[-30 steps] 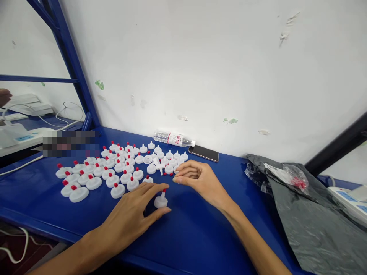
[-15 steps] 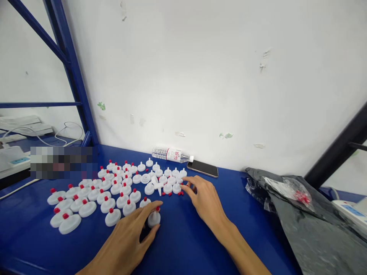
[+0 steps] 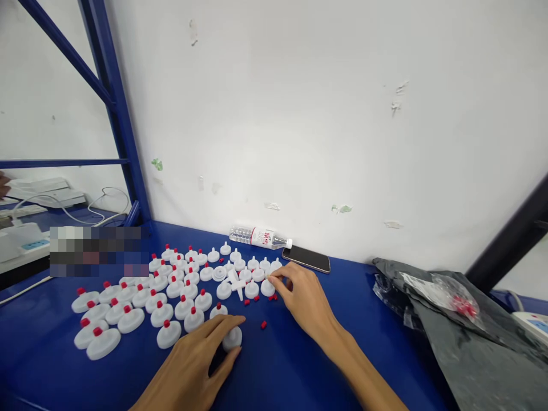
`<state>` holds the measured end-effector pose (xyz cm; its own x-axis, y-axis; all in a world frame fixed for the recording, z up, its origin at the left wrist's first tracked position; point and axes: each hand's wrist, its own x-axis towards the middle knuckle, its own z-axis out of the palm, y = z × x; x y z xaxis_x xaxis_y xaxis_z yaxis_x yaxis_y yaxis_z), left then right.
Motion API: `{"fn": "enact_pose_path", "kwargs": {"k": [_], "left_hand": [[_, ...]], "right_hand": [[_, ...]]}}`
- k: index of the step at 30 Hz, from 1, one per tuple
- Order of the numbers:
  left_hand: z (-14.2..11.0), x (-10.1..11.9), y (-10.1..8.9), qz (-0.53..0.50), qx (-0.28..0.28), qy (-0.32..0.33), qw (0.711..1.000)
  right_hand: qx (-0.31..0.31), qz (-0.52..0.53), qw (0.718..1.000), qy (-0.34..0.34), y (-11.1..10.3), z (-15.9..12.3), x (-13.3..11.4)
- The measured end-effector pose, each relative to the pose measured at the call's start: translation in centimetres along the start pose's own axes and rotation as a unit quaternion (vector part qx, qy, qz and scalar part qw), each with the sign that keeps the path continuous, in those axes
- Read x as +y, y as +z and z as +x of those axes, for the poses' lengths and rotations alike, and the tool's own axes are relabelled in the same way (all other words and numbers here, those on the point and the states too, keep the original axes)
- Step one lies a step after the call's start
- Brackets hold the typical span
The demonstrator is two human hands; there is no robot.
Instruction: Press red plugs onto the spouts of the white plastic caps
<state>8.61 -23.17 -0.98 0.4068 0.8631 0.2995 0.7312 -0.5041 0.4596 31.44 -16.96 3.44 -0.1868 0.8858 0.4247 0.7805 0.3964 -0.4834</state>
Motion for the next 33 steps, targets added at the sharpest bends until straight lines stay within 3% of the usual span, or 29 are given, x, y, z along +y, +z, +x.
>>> {"fn": "enact_pose_path", "kwargs": {"k": [7,11,14,16,20,27,30,33], "left_hand": [[0.2,0.1,0.0,-0.005,-0.009,-0.007,1.0],[0.0,-0.1,0.1,-0.027,0.0,-0.019,0.999],[0.0,-0.5,0.5,-0.049,0.014,-0.018,0.999],[-0.1,-0.8,0.9,-0.063,0.028,-0.008,0.998],[-0.1,-1.1,1.5,-0.097,0.058,0.011,0.993],[0.0,-0.9,1.7,-0.116,0.084,0.017,0.99],[0.0,-0.9,1.7,-0.126,0.073,0.006,0.989],[-0.1,-1.0,1.7,-0.128,0.061,-0.005,0.99]], "right_hand": [[-0.034,-0.031,0.999,0.019,-1.9,-0.1,0.5],[-0.043,0.111,0.992,0.044,-2.5,0.0,-0.4],[-0.061,0.244,0.965,0.071,-2.1,-0.6,-2.2],[-0.085,0.277,0.955,0.07,-1.3,-1.1,-3.4],[-0.135,0.265,0.955,-0.001,0.1,-2.1,-4.7],[-0.134,0.155,0.974,-0.097,1.6,-2.8,-4.9],[-0.137,0.118,0.977,-0.113,2.0,-3.1,-5.1],[-0.154,0.125,0.977,-0.081,2.1,-3.2,-5.4]]}}
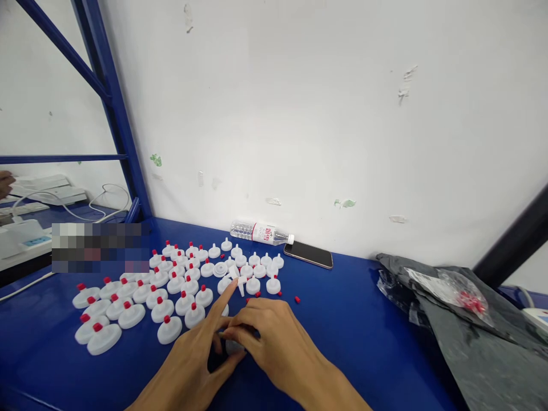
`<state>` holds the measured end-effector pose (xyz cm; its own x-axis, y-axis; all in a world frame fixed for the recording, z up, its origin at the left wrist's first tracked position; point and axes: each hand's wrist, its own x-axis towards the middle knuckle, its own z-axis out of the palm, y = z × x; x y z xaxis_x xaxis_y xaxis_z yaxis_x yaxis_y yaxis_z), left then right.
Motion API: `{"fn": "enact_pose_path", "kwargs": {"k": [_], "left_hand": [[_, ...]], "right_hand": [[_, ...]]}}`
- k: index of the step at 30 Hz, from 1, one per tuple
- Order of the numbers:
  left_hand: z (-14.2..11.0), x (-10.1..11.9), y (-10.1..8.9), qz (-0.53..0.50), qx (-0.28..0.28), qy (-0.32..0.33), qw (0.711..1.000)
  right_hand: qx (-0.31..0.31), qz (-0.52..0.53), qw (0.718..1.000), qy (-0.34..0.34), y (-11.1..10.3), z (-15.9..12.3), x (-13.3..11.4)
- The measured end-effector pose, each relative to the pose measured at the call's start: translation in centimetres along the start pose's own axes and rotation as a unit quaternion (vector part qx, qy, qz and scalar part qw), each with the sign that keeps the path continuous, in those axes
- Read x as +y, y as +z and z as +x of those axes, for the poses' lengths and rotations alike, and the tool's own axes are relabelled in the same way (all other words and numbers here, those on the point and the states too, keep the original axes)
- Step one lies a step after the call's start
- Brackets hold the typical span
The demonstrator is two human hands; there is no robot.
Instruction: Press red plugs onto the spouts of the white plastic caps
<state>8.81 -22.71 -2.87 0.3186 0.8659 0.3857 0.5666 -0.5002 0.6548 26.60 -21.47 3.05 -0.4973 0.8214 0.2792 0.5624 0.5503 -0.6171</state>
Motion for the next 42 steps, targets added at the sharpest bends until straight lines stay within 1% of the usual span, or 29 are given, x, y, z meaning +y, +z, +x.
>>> {"fn": "enact_pose_path", "kwargs": {"k": [3,5,7,9,11,13,16,19,22,26,30,33,36,39,41,42], "left_hand": [[0.0,0.0,0.0,0.006,-0.006,-0.01,1.0],[0.0,0.1,-0.1,-0.002,-0.014,-0.006,1.0],[0.1,0.3,-0.3,-0.018,-0.021,-0.012,1.0],[0.1,0.6,-0.5,-0.034,-0.033,-0.033,0.998],[0.2,0.7,-0.7,-0.044,-0.045,-0.054,0.997],[0.2,0.7,-0.7,-0.048,-0.052,-0.052,0.996],[0.2,0.6,-0.5,-0.037,-0.044,-0.037,0.998],[0.2,0.8,-0.5,-0.019,-0.038,-0.041,0.998],[0.3,1.0,-0.7,-0.006,-0.039,-0.045,0.998],[0.3,1.0,-0.8,-0.008,-0.036,-0.04,0.999],[0.4,0.9,-0.8,-0.016,-0.031,-0.027,0.999],[0.6,1.2,-1.0,-0.015,-0.041,-0.028,0.999],[0.6,1.8,-1.4,-0.017,-0.054,-0.046,0.997],[0.7,2.1,-1.6,-0.035,-0.063,-0.058,0.996],[0.6,2.0,-1.5,-0.042,-0.069,-0.059,0.995],[0.5,1.8,-1.4,-0.037,-0.067,-0.056,0.995]], "right_hand": [[-0.005,0.062,0.996,0.064,0.1,0.1,-0.1],[-0.008,0.076,0.993,0.091,0.2,0.1,-0.1],[-0.015,0.05,0.994,0.095,0.2,-0.1,-0.3],[-0.03,0.019,0.996,0.084,0.3,-0.2,-0.6],[-0.042,0.009,0.996,0.075,0.3,-0.3,-0.9],[-0.04,0.026,0.996,0.077,0.2,-0.3,-1.0],[-0.026,0.067,0.993,0.094,0.0,-0.1,-1.0],[-0.025,0.114,0.987,0.113,-0.1,0.2,-0.9],[-0.023,0.19,0.972,0.134,0.2,0.5,-0.8],[-0.034,0.282,0.942,0.179,0.7,1.0,-0.5],[-0.077,0.331,0.916,0.215,0.6,1.3,-0.1],[-0.092,0.345,0.906,0.225,0.6,1.3,0.1],[-0.066,0.356,0.907,0.216,1.0,1.3,0.2],[-0.014,0.341,0.916,0.209,1.5,1.2,0.3],[0.0,0.321,0.925,0.201,1.3,1.1,0.4],[-0.003,0.314,0.928,0.2,1.0,1.0,0.4]]}}
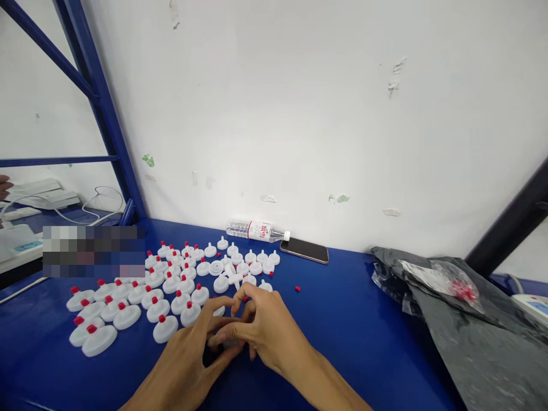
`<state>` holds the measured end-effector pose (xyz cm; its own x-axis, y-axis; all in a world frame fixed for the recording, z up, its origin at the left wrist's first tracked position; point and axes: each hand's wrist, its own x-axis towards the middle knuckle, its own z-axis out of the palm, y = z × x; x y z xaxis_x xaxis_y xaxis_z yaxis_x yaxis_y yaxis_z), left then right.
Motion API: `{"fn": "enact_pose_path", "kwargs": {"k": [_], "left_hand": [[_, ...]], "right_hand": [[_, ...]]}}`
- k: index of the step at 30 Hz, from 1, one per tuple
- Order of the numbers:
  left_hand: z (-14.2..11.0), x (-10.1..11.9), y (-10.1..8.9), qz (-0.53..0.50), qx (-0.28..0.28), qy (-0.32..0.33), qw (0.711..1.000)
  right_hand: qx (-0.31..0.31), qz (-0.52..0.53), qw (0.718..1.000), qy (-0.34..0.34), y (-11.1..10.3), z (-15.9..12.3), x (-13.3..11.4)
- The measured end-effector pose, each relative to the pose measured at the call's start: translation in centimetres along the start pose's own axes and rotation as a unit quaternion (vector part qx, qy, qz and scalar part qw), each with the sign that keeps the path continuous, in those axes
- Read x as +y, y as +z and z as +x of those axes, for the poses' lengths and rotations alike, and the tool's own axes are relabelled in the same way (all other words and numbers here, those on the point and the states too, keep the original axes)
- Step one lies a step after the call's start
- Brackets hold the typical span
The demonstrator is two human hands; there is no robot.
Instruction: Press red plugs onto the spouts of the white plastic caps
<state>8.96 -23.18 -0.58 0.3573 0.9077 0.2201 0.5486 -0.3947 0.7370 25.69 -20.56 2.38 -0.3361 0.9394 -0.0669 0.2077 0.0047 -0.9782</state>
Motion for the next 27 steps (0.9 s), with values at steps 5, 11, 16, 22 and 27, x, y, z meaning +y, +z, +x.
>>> {"fn": "enact_pose_path", "kwargs": {"k": [5,11,16,22,27], "left_hand": [[-0.1,-0.9,0.5,0.083,0.047,0.014,0.995],[-0.2,-1.7,-0.5,0.196,0.073,0.043,0.977],[-0.5,-1.4,-1.2,0.244,0.061,0.053,0.966],[-0.8,0.8,-1.8,0.228,0.175,0.12,0.95],[-1.1,1.7,-1.8,0.09,0.105,0.143,0.98]], "right_hand": [[0.087,-0.109,0.989,-0.059,-2.9,-0.3,-1.4],[0.205,-0.347,0.906,-0.131,-5.0,0.3,-0.1],[0.191,-0.346,0.908,-0.14,-5.2,0.5,0.2],[0.089,-0.158,0.976,-0.124,-4.2,-1.5,-3.1],[-0.09,-0.033,0.994,-0.061,-3.3,-2.8,-4.2]]}}
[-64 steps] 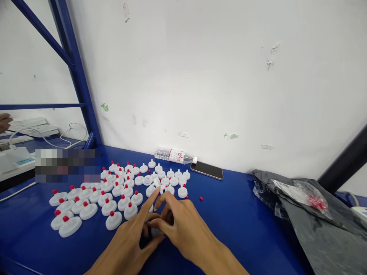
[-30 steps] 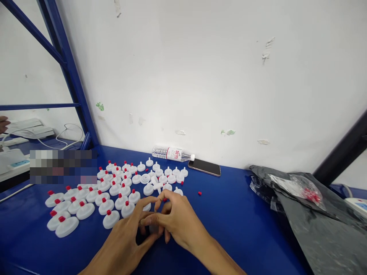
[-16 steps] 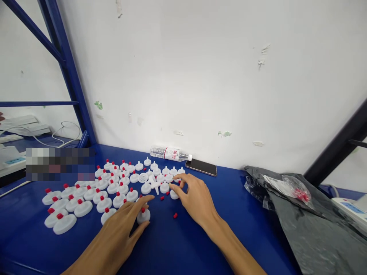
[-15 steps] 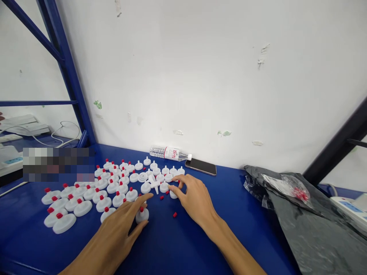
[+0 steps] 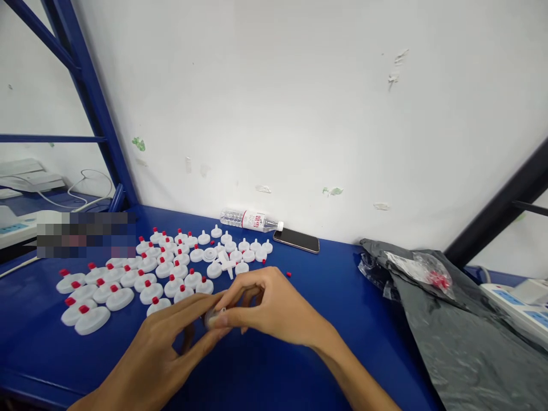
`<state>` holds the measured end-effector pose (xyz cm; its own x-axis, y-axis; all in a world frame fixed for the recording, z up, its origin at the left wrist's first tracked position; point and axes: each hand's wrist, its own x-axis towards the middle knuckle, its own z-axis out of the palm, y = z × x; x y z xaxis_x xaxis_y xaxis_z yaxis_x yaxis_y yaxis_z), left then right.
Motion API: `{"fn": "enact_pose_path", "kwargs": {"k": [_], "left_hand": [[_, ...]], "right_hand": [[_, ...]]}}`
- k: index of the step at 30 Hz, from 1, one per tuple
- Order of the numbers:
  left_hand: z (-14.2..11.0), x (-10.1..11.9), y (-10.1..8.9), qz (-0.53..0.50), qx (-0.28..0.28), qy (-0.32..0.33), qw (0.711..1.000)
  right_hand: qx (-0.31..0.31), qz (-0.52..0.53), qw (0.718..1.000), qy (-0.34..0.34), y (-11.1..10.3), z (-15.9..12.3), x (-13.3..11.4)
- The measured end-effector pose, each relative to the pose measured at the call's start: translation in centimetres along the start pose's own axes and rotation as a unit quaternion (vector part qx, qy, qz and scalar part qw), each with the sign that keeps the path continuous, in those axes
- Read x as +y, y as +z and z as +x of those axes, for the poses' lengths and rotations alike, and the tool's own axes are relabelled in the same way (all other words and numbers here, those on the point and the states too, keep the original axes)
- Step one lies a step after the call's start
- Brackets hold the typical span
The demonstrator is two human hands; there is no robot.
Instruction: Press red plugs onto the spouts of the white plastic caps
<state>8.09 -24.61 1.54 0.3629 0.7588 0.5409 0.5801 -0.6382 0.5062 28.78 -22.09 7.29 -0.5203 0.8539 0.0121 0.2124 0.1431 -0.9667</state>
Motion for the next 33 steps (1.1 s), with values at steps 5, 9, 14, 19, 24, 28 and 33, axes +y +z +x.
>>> {"fn": "enact_pose_path", "kwargs": {"k": [5,9,14,19,24,28,33], "left_hand": [[-0.5,-0.5,1.2,0.004,-0.027,-0.016,0.999],[-0.5,-0.5,1.9,-0.005,-0.121,-0.057,0.991],[0.0,-0.4,1.9,-0.027,-0.157,-0.085,0.984],[0.2,-0.5,2.0,-0.038,-0.154,-0.089,0.983],[0.3,-0.6,2.0,-0.047,-0.143,-0.092,0.984],[0.2,-0.4,1.8,-0.05,-0.143,-0.106,0.983],[-0.1,-0.5,1.8,-0.046,-0.136,-0.153,0.978]], "right_hand": [[-0.023,-0.113,0.993,0.028,-2.7,0.0,0.8],[-0.032,-0.238,0.97,0.024,-4.2,0.4,3.0],[-0.024,-0.23,0.973,0.014,-3.7,0.9,4.1],[0.016,-0.114,0.993,0.011,-3.0,0.5,2.2],[0.009,-0.061,0.998,-0.011,-2.3,0.5,1.4],[-0.007,-0.032,0.999,-0.01,-1.4,0.7,1.9],[-0.003,-0.001,1.0,0.008,-1.0,0.7,2.5]]}}
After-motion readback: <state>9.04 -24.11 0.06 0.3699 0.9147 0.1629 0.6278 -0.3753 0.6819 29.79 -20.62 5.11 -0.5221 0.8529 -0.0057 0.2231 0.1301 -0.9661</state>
